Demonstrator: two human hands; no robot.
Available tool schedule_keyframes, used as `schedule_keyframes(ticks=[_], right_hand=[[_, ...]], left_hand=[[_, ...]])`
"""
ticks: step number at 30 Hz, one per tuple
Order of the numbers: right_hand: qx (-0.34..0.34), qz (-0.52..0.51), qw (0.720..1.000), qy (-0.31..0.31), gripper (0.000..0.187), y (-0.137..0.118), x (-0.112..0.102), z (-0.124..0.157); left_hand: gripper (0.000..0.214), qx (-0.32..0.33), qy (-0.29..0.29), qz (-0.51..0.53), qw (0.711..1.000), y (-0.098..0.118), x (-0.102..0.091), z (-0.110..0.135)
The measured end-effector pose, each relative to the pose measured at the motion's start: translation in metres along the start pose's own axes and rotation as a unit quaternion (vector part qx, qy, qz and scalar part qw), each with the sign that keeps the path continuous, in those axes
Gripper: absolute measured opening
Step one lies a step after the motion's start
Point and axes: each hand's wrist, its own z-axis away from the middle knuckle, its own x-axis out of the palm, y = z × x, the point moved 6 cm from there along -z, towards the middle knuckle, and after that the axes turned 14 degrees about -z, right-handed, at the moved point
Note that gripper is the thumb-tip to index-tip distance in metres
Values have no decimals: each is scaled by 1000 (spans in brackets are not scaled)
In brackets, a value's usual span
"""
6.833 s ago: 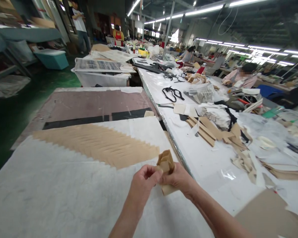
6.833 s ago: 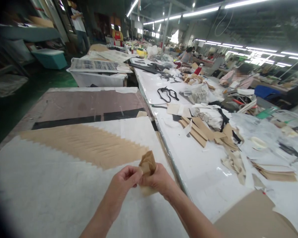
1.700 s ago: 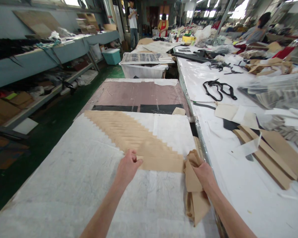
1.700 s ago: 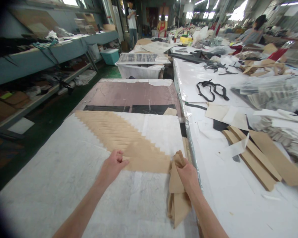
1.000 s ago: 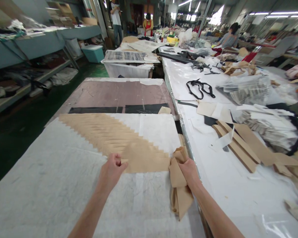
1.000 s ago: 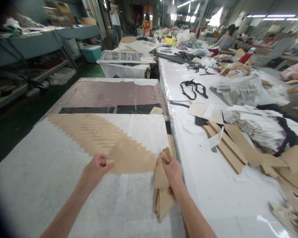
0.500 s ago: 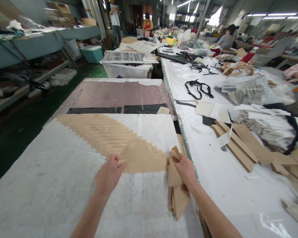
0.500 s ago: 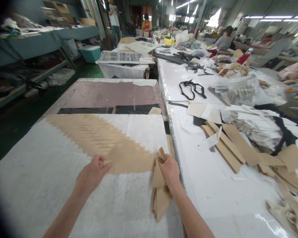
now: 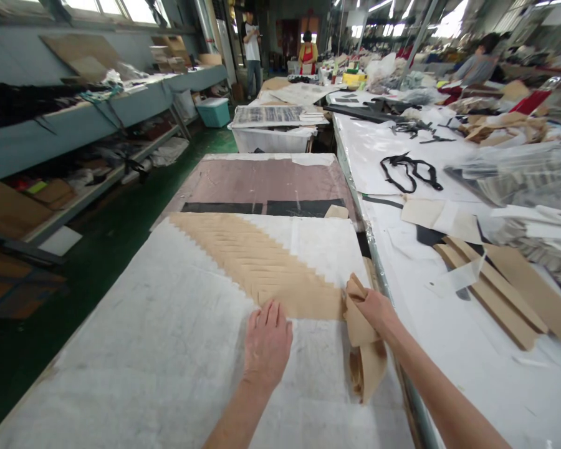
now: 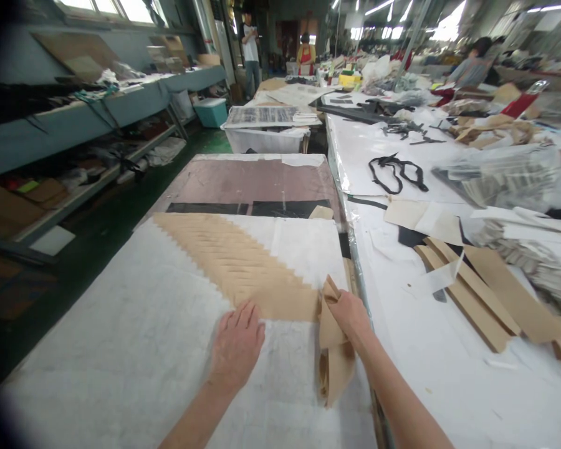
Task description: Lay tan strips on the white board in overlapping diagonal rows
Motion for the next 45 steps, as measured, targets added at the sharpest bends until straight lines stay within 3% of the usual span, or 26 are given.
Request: schedule_keyframes(ticks=[9,13,16,20,23,27,30,32,33,35,38,40,42,45], right_hand=[[26,4,1000,-4,38,5,-11,-1],[38,-91,995,-11,33,18,-22,6],[45,-208,977,-36,34,29,-24,18],[55,-347,935,-54,39,43,-34,36],[89,-481,869,-71,38,60,-52,52],[50,-642,762,-70,23,74,-99,75],[-9,-687,725,-45,19,72,-134,87],[-42,-677,733,-57,20,57,-144,90],[-54,-654,751,-77,21,46,-143,89],[-61,-557,816,-143,23,22,-128,82],[-72,-307,918,-241,23,-8,-86,62],[-101,-154,956,-228,17,-21,-61,42],[-130,-59,972,-188,10,-33,-42,22],[-167,-24,973,-157,4,-49,-20,0]], left_hand=[[37,-3,-17,10,1000,3,-1,2],[36,2,-10,7,1000,3,-3,1],[34,10,6,9,1000,0,-2,0],[28,22,30,9,999,-7,-1,-4],[24,26,41,12,999,-12,-1,-8],[20,28,41,12,999,-14,-3,-10],[19,27,36,10,999,-13,-2,-10],[20,24,36,6,999,-12,-1,-10],[20,23,37,5,999,-12,0,-10],[21,24,40,3,999,-11,2,-10],[22,27,40,-1,999,-11,4,-10],[22,26,41,-4,999,-11,5,-10],[23,23,45,-6,999,-10,5,-10],[23,20,47,-7,999,-10,5,-9]])
